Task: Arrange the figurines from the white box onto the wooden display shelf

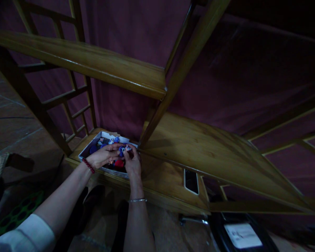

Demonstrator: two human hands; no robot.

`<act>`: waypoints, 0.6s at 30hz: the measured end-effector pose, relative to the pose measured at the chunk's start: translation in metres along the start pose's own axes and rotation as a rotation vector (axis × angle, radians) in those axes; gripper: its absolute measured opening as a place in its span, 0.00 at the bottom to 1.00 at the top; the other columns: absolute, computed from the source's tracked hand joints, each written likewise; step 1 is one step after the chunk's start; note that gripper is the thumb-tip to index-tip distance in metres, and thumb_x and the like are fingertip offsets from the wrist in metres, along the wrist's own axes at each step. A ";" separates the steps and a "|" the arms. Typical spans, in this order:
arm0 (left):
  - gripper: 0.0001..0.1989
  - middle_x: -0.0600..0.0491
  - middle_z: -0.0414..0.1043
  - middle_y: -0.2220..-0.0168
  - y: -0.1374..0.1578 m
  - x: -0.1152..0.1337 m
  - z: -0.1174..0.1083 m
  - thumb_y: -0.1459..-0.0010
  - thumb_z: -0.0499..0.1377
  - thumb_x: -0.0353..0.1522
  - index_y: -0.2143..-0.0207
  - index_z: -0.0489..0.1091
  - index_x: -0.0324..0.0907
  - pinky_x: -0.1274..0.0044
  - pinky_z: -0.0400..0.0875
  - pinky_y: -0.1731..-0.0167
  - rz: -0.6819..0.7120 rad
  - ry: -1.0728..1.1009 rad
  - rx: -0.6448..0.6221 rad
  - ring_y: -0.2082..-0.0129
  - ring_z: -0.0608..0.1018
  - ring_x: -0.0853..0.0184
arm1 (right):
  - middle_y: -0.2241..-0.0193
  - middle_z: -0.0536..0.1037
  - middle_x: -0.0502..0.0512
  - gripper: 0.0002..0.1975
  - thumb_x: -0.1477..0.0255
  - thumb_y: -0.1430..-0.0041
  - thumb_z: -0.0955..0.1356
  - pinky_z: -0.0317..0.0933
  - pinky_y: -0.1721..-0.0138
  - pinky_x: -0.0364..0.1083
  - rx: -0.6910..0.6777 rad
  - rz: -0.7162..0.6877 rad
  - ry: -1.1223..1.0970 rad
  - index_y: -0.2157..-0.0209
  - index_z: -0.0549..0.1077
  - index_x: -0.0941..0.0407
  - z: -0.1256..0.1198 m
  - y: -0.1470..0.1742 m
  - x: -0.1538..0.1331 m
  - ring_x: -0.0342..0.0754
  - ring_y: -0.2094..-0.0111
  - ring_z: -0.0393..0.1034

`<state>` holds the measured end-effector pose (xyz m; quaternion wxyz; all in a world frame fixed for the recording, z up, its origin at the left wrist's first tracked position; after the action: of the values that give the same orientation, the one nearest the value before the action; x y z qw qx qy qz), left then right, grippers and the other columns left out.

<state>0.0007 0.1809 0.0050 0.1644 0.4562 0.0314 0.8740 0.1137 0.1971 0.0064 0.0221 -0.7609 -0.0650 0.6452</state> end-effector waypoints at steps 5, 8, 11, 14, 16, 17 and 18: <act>0.15 0.47 0.68 0.56 0.000 0.001 0.000 0.54 0.58 0.21 0.61 0.69 0.38 0.64 0.64 0.53 0.014 -0.010 -0.005 0.55 0.70 0.62 | 0.67 0.72 0.49 0.16 0.66 0.51 0.65 0.64 0.65 0.45 -0.003 0.016 -0.001 0.58 0.67 0.51 0.001 0.001 0.000 0.45 0.66 0.67; 0.16 0.47 0.68 0.55 0.001 0.002 0.002 0.54 0.58 0.21 0.60 0.69 0.38 0.64 0.63 0.53 0.021 -0.007 -0.019 0.55 0.70 0.62 | 0.67 0.72 0.49 0.16 0.66 0.51 0.64 0.64 0.65 0.45 0.004 0.019 0.011 0.58 0.67 0.52 0.000 0.001 0.000 0.45 0.66 0.67; 0.16 0.47 0.68 0.55 0.001 0.003 0.002 0.54 0.59 0.21 0.60 0.68 0.38 0.65 0.63 0.52 0.024 -0.006 -0.022 0.55 0.70 0.62 | 0.66 0.72 0.49 0.16 0.66 0.51 0.64 0.64 0.66 0.45 0.007 0.008 0.026 0.58 0.67 0.51 0.000 0.001 -0.002 0.45 0.66 0.67; 0.16 0.47 0.68 0.55 0.001 0.003 0.001 0.54 0.58 0.21 0.60 0.68 0.38 0.65 0.63 0.53 0.028 -0.010 -0.024 0.55 0.70 0.62 | 0.67 0.72 0.49 0.16 0.65 0.51 0.64 0.64 0.67 0.44 0.015 -0.005 0.037 0.58 0.67 0.51 -0.001 0.001 -0.003 0.45 0.66 0.67; 0.16 0.47 0.68 0.56 0.001 0.002 0.001 0.54 0.59 0.21 0.60 0.68 0.38 0.65 0.63 0.53 0.031 -0.006 -0.028 0.55 0.70 0.62 | 0.68 0.72 0.49 0.16 0.65 0.51 0.64 0.64 0.67 0.44 0.016 -0.001 0.036 0.58 0.67 0.51 -0.001 0.001 -0.002 0.45 0.67 0.67; 0.16 0.47 0.68 0.56 0.001 0.002 0.001 0.54 0.59 0.21 0.60 0.68 0.38 0.65 0.63 0.53 0.032 -0.003 -0.029 0.55 0.70 0.62 | 0.68 0.72 0.49 0.16 0.65 0.51 0.64 0.64 0.67 0.44 0.017 0.001 0.034 0.58 0.67 0.51 -0.001 0.001 -0.002 0.45 0.67 0.67; 0.16 0.47 0.68 0.56 0.000 0.002 0.001 0.54 0.59 0.21 0.60 0.68 0.38 0.65 0.63 0.53 0.031 0.001 -0.028 0.55 0.70 0.62 | 0.68 0.72 0.49 0.16 0.65 0.51 0.64 0.64 0.67 0.44 0.018 0.004 0.033 0.58 0.67 0.51 -0.001 0.001 -0.001 0.45 0.67 0.67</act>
<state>0.0001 0.1809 0.0068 0.1569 0.4541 0.0122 0.8770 0.1142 0.1961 0.0078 0.0287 -0.7714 -0.0576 0.6331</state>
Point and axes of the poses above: each hand's wrist, its own y-axis away from the middle knuckle, its own z-axis out of the palm, x = y × z, the point moved 7 cm from there along -y, towards the middle knuckle
